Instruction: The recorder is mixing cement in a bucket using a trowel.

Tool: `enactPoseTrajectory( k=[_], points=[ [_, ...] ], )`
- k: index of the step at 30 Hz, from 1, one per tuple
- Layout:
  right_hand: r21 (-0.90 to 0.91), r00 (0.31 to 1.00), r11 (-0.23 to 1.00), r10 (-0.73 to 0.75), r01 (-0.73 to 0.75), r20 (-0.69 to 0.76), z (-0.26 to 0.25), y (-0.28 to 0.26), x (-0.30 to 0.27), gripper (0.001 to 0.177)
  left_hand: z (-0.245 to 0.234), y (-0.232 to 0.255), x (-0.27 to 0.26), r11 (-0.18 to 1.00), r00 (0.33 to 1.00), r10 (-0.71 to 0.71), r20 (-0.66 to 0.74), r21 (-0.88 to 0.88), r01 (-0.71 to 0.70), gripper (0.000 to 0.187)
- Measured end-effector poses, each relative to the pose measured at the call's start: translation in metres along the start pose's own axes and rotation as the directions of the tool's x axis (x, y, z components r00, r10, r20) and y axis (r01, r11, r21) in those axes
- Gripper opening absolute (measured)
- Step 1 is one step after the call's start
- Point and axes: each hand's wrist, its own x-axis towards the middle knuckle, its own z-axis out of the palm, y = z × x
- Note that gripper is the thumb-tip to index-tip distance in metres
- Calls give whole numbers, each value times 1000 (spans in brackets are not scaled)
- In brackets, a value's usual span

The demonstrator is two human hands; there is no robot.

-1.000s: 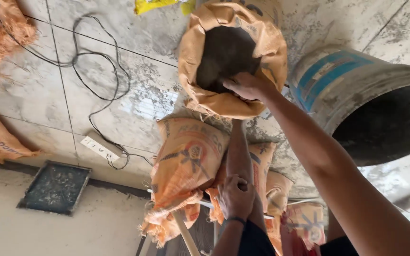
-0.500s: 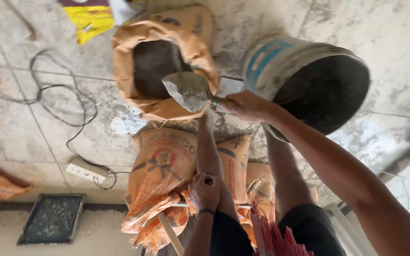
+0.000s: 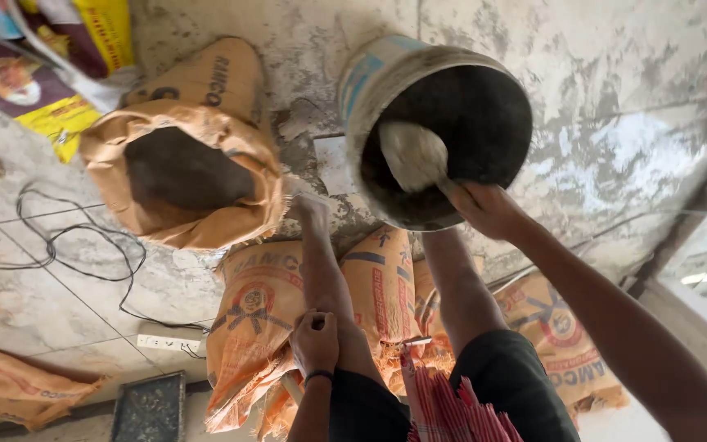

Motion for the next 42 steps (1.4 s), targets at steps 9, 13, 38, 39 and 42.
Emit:
enactPoseTrajectory(
  k=[9, 13, 38, 39, 42],
  points=[
    [-248, 957, 967, -10, -65, -290, 120, 10, 158, 38, 6, 6, -3, 996, 999, 6, -38, 86, -2, 27],
    [-277, 905, 911, 185, -304, -384, 139, -19, 156, 40, 7, 10, -5, 995, 1000, -10, -10, 94, 11, 26],
    [-656, 986, 739, -163, 154, 48, 160, -248, 81, 28, -48, -47, 130, 874, 805, 231, -547, -247, -419, 47],
    [-671, 987, 727, -157, 144, 42, 170, -263, 106, 28, -75, -30, 158, 866, 809, 230, -540, -265, -423, 47],
    [-836, 832, 361, -523, 412, 184, 196, -285, 169, 44, -116, 13, 256, 856, 738, 91, -669, -326, -401, 102]
  ],
)
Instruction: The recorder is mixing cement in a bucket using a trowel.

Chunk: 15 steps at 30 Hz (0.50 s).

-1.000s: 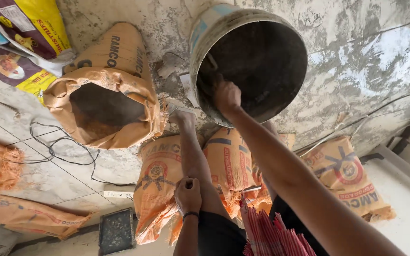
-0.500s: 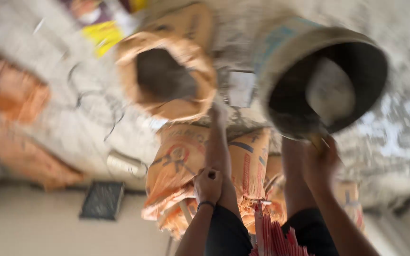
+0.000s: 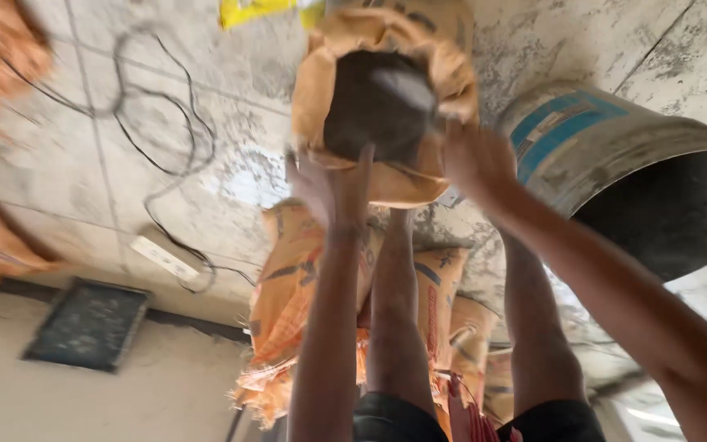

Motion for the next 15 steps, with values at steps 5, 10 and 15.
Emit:
enactPoseTrajectory(
  k=[5, 10, 15],
  points=[
    [-280, 991, 957, 43, -77, -125, 16, -5, 61, 35, 71, 21, 168, 996, 900, -82, 428, 6, 88, 94],
    [-223, 994, 970, 106, -96, 33, -16, -29, 12, 35, 45, -22, 123, 955, 924, 142, 356, -294, -33, 46],
    [-391, 999, 919, 44, -51, -28, 21, 11, 26, 40, 68, -60, 125, 842, 893, 280, 353, -537, -52, 43]
  ],
)
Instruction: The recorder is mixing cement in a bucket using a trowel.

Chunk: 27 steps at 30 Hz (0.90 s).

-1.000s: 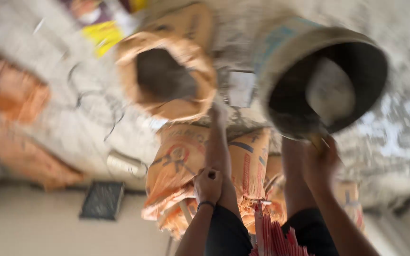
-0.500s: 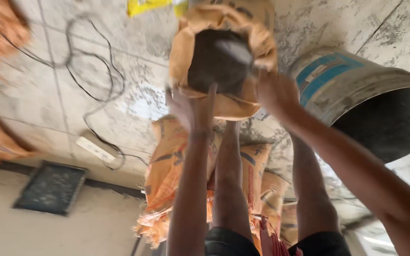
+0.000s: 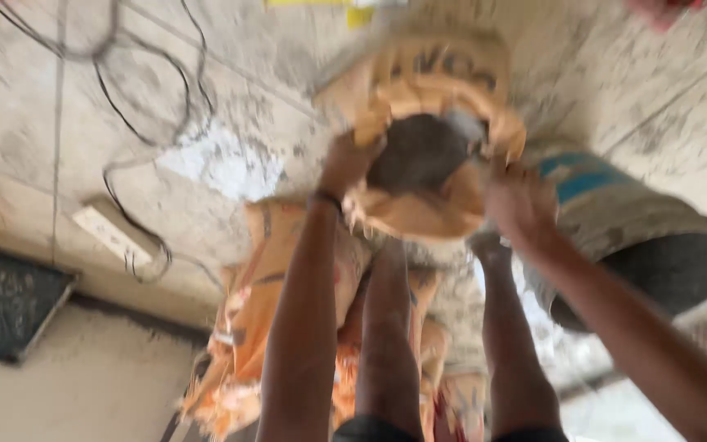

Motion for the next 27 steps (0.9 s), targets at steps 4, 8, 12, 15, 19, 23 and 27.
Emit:
enactPoseTrajectory(
  k=[4, 8, 12, 15, 19, 23, 27],
  points=[
    [-144, 971, 975, -190, 169, -148, 12, -5, 38, 26, -12, 34, 3, 986, 993, -102, 52, -126, 108, 46],
    [105, 989, 987, -132, 125, 61, 63, -16, 114, 36, -26, 53, 17, 952, 979, -188, 76, -229, 201, 42],
    [70, 987, 987, -147, 143, 58, 56, -18, 107, 46, -27, 59, 1, 885, 983, -66, 172, -445, 138, 44],
    [121, 963, 977, -196, 175, 186, 53, -42, 132, 48, -36, 59, 9, 888, 952, -155, 262, -385, 251, 48],
    [-65, 867, 872, -489, 484, -98, 112, -59, 176, 29, -38, 43, 27, 891, 964, -110, 243, -405, 204, 51],
    [-382, 571, 439, -732, 813, 372, 222, -16, 148, 14, -31, 49, 12, 876, 963, 11, 270, -467, 121, 54],
    [-85, 723, 806, -471, 585, 506, 88, -48, 158, 35, -33, 57, 0, 879, 986, -100, 131, -453, 149, 56]
  ],
)
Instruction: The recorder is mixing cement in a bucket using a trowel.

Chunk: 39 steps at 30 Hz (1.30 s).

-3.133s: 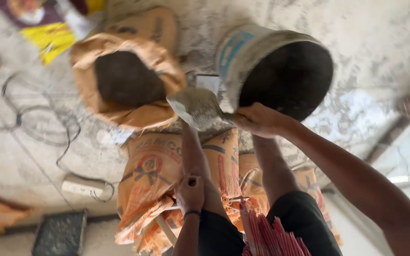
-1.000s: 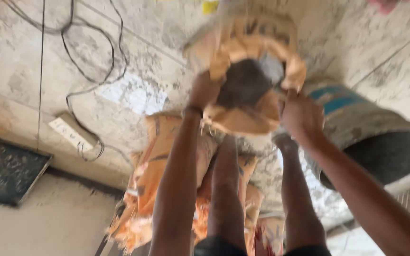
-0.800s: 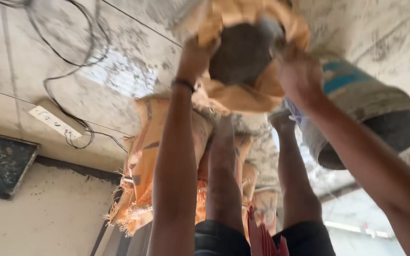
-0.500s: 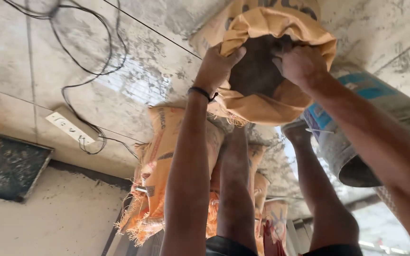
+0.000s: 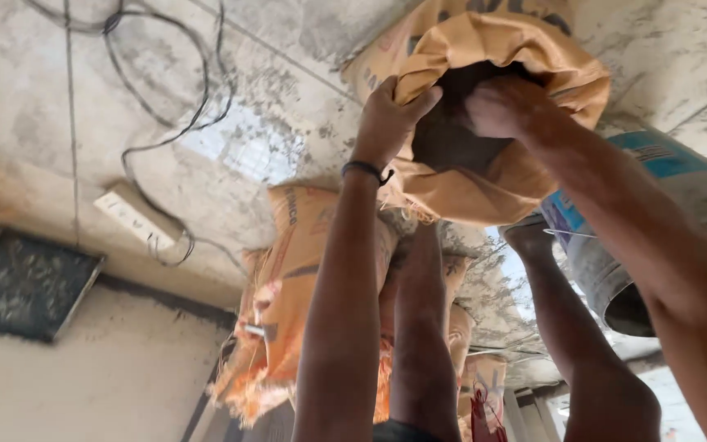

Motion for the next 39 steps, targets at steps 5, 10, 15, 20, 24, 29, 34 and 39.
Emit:
enactPoseTrajectory(
  k=[5, 10, 15, 20, 24, 29, 34, 39],
  points=[
    [114, 997, 991, -72, 68, 34, -28, -9, -41, 30, 12, -11, -16, 910, 908, 171, -383, 414, 4, 78],
    [403, 998, 915, -3, -25, 68, -29, -25, -76, 57, 32, 37, -148, 939, 812, 84, -577, 319, 129, 48],
    [627, 995, 779, 77, -23, -59, 14, -30, -109, 63, 91, 0, -330, 824, 947, 129, -295, 563, 63, 49],
    [722, 985, 692, 141, -26, -99, 12, -34, -149, 65, 156, 20, -383, 402, 995, -76, -63, 912, 88, 20],
    [763, 985, 645, 151, -37, -79, 18, -32, -183, 63, 173, 17, -357, 356, 909, -313, -276, 853, 381, 15],
    [748, 956, 659, 261, -78, -131, 2, -28, -193, 57, 172, 11, -361, 424, 910, -324, -258, 821, 383, 7],
    [796, 949, 603, 276, -46, -155, 18, -25, -188, 59, 174, 5, -359, 381, 889, -364, -277, 827, 413, 8],
    [763, 940, 645, 283, -40, -190, 38, -43, -212, 57, 177, 4, -362, 361, 876, -380, -298, 824, 437, 10]
  ],
)
